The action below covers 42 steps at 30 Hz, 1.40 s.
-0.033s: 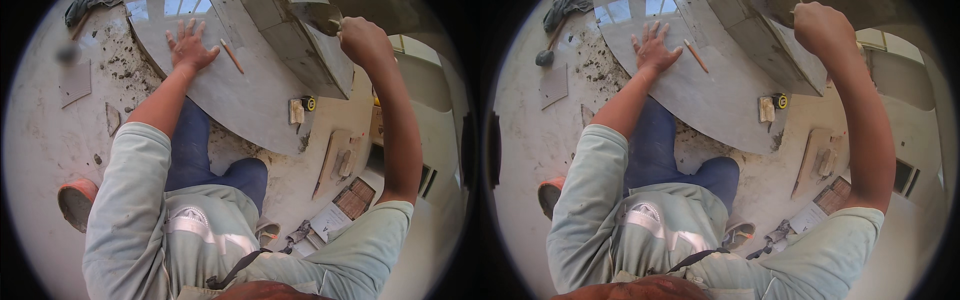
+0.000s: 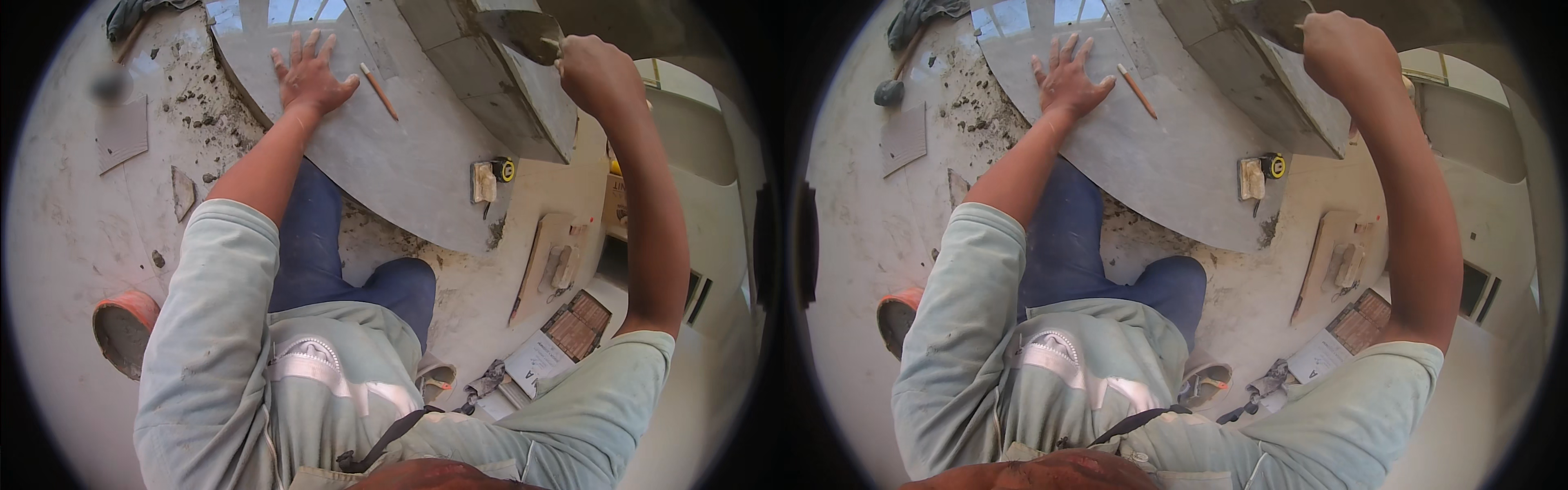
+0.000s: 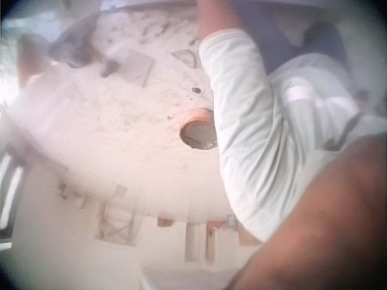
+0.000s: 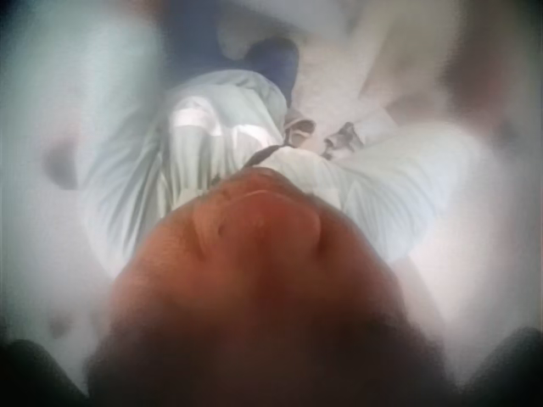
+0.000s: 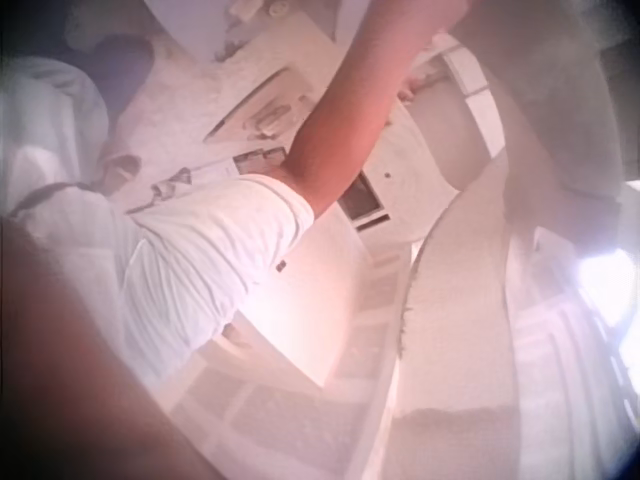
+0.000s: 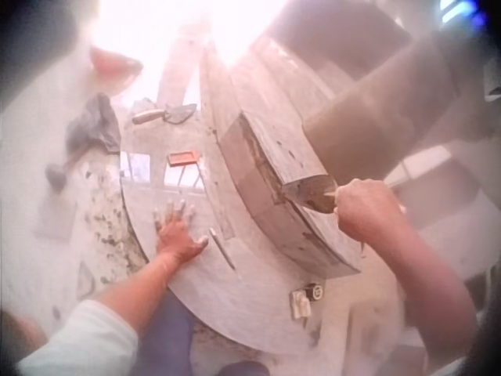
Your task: The person applies mortar to the side of a concrete stair using a trowel and presses a tile onto the surface.
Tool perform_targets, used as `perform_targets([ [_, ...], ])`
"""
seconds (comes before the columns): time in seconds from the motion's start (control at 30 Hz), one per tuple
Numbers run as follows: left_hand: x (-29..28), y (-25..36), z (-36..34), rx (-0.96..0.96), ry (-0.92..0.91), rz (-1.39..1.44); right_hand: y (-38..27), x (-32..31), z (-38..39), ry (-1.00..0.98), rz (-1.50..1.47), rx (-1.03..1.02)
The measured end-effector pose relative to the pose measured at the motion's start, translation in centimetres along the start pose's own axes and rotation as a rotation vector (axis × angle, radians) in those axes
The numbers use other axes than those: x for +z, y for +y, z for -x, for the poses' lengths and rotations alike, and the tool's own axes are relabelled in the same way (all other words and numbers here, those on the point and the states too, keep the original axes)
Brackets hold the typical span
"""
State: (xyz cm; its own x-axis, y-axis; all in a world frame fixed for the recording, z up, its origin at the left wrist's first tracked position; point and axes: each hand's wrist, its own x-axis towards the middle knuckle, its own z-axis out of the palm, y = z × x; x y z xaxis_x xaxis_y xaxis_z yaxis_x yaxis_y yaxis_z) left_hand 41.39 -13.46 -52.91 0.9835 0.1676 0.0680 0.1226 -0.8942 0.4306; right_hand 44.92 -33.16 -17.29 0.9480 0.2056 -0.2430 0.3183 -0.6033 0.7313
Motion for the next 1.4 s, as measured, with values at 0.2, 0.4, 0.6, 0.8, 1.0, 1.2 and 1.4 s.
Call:
perform_targets([
  [0.2,0.0,0.0,0.2,-0.004,0.000,0.008,-0.2,-1.0,2.1,-0.125,0.093,0.014],
  [0.4,0.3,0.2,0.0,0.006,0.015,0.008,-0.5,-2.1,-2.0,0.121,0.170,-0.078],
  [0.6,-0.5,0.3,0.0,0.009,0.006,0.052,-2.2,-6.0,-5.3,0.052,0.093,0.039],
  [0.8,-0.3,0.4,0.0,0.011,-0.009,0.010,-1.3,-5.0,-3.6,-0.096,0.115,0.042],
  [1.0,-1.4,0.7,0.2,-0.008,-0.059,0.027,3.0,-0.6,-0.5,-0.148,-0.128,0.014],
  [1.2,-1.5,1.2,0.2,0.009,-0.062,0.027,0.1,5.7,0.4,0.013,-1.393,0.403],
  [1.4,-1.7,1.5,0.2,0.019,-0.062,0.038,-7.7,6.2,-4.9,0.161,-1.432,0.424],
])
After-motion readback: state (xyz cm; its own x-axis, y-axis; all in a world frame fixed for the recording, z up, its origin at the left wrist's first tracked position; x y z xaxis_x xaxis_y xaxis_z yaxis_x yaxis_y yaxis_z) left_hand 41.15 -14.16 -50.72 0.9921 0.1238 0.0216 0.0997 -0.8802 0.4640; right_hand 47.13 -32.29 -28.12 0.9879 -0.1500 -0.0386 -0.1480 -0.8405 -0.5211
